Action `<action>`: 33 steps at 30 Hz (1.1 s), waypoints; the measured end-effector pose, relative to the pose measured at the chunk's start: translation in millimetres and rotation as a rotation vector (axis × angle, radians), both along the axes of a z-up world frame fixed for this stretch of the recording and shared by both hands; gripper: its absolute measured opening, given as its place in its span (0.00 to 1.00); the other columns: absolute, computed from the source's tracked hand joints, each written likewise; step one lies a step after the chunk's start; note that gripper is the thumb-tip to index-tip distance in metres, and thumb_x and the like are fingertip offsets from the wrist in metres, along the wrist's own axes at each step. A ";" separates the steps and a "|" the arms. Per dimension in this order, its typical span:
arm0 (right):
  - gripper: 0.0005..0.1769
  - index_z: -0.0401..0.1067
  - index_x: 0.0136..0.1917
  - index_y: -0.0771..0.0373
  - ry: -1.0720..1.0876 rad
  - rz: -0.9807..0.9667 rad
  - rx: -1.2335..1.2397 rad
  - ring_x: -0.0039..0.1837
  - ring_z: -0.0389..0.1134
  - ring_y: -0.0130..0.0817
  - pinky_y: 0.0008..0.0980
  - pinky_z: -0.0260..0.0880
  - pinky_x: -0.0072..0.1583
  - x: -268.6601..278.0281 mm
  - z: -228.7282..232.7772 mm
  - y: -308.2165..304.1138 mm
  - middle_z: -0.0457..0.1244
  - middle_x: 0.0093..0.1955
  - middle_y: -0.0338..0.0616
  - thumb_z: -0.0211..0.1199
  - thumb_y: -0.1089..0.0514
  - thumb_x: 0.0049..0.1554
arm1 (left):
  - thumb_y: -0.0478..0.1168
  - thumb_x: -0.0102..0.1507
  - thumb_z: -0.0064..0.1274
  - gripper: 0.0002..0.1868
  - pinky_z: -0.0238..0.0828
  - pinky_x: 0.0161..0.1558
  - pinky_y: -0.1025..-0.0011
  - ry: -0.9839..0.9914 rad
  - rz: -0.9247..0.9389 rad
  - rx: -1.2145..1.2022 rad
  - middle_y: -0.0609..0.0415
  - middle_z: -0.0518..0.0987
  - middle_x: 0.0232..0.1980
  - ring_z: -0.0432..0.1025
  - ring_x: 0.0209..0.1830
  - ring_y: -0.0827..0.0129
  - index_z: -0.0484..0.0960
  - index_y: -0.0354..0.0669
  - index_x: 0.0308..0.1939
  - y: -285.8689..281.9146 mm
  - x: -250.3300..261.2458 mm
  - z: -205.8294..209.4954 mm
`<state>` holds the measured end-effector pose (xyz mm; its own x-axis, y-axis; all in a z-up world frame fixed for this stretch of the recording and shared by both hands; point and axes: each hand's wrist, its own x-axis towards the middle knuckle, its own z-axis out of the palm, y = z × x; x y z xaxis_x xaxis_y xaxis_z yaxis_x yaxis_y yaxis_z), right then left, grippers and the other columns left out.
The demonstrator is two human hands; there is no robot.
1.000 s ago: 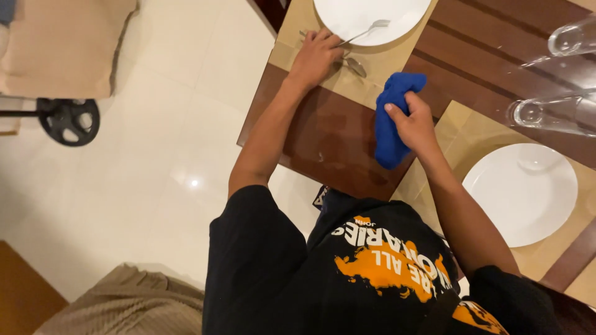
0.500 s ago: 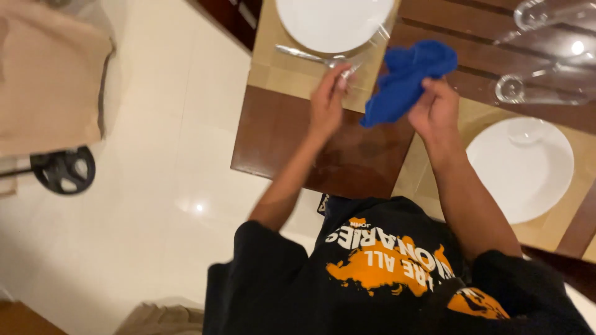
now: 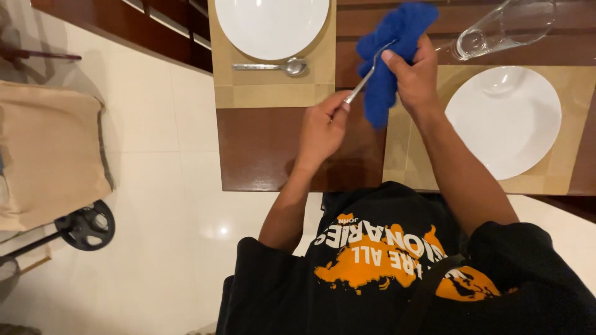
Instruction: The person dries silverware, including forks, spoons, and knives, using a blue cloth. They wipe each piece individually and place them on a white plate. The person also wipes the plate itself with the cloth.
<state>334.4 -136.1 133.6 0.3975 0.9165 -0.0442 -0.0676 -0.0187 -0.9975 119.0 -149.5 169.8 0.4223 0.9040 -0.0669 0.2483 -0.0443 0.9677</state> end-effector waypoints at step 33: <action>0.17 0.72 0.57 0.60 0.283 0.121 -0.014 0.50 0.72 0.27 0.30 0.77 0.54 -18.7 -10.0 -14.2 0.69 0.49 0.38 0.71 0.69 0.55 | 0.33 0.65 0.55 0.06 0.75 0.43 0.62 -0.276 0.019 -0.217 0.52 0.81 0.35 0.74 0.37 0.65 0.85 0.45 0.43 17.3 11.2 -27.5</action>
<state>315.7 -150.3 123.6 0.2552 0.9551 -0.1507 -0.3393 -0.0574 -0.9389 130.1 -132.2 142.4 0.4345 0.8891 -0.1440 -0.0255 0.1720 0.9848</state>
